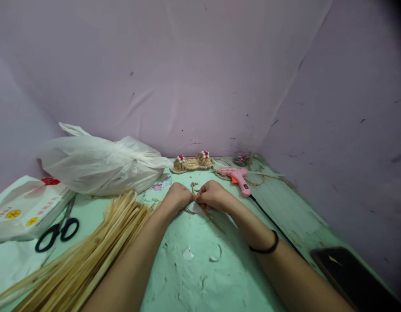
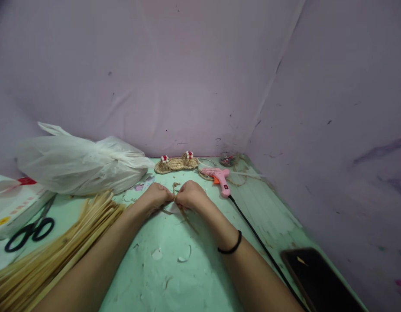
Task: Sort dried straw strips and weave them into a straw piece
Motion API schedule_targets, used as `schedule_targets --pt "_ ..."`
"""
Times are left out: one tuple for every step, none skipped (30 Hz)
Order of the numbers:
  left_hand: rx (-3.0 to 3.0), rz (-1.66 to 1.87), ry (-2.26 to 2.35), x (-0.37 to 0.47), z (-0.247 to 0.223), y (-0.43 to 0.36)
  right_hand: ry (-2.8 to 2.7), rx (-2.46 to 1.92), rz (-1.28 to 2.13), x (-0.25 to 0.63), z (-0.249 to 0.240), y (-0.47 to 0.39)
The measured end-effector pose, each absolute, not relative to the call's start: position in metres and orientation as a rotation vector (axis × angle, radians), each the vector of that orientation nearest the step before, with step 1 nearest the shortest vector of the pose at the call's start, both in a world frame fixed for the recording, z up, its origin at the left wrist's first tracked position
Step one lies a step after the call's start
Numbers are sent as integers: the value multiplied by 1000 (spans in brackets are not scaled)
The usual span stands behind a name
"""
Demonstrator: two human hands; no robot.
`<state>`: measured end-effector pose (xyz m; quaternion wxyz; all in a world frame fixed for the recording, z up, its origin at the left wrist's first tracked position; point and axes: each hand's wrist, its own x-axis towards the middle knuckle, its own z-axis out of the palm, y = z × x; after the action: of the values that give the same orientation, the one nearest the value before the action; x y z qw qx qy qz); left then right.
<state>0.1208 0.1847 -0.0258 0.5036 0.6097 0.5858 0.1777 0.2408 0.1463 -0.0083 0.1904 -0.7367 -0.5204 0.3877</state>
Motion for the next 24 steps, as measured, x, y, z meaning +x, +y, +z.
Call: schedule_targets --pt "1482 430 1426 122 -28 186 -1501 -2098 1038 241 -6 146" --pt "1495 432 1438 122 -29 187 -1537 -2123 985 241 -2 145" --pt "1504 434 1450 123 -30 187 -1567 -2146 934 241 2 144" --pt "1503 433 1462 123 -29 187 -1586 -2163 888 240 6 141" --pt "1496 430 1472 124 -28 186 -1612 -2178 838 237 9 139" --pt "1482 423 1478 124 -26 185 -1653 -2193 774 234 12 136" --pt "1462 413 1481 125 -23 183 -1708 -2211 696 229 14 132" --pt "1440 401 1481 125 -19 181 -1787 -2226 593 223 16 128" --pt "1416 388 1479 125 -16 180 -1869 -2235 480 218 16 124" --pt "1394 376 1473 125 -13 178 -1943 -2235 379 212 16 121" --pt "1376 368 1466 125 -11 177 -2007 -2224 305 207 16 118" --pt "1362 364 1457 125 -9 176 -2052 -2207 277 203 15 115" --pt "1352 364 1449 125 -8 175 -2087 -2188 277 201 15 114" --pt "1346 366 1443 124 -8 176 -2106 -2171 304 202 16 114" --pt "1342 367 1438 124 -8 176 -2105 -2160 356 204 16 115" --pt "1341 367 1435 123 -9 177 -2083 -2146 422 208 17 117" --pt "1341 363 1430 122 -10 178 -2029 -2129 488 214 17 120" --pt "1341 358 1423 122 -10 179 -1942 -2116 553 220 17 123" --pt "1341 352 1413 121 -11 180 -1838 -2092 599 227 16 127" --pt "1342 343 1401 120 -12 181 -1721 -2079 622 232 14 131" --pt "1344 332 1389 119 -13 181 -1625 -2067 642 236 11 135" --pt "1347 319 1378 118 -13 182 -1568 -2060 673 238 8 138" --pt "1353 304 1368 116 -13 183 -1528 -2058 718 237 4 140" --pt "1359 289 1360 115 -12 183 -1510 -2055 781 236 0 142"
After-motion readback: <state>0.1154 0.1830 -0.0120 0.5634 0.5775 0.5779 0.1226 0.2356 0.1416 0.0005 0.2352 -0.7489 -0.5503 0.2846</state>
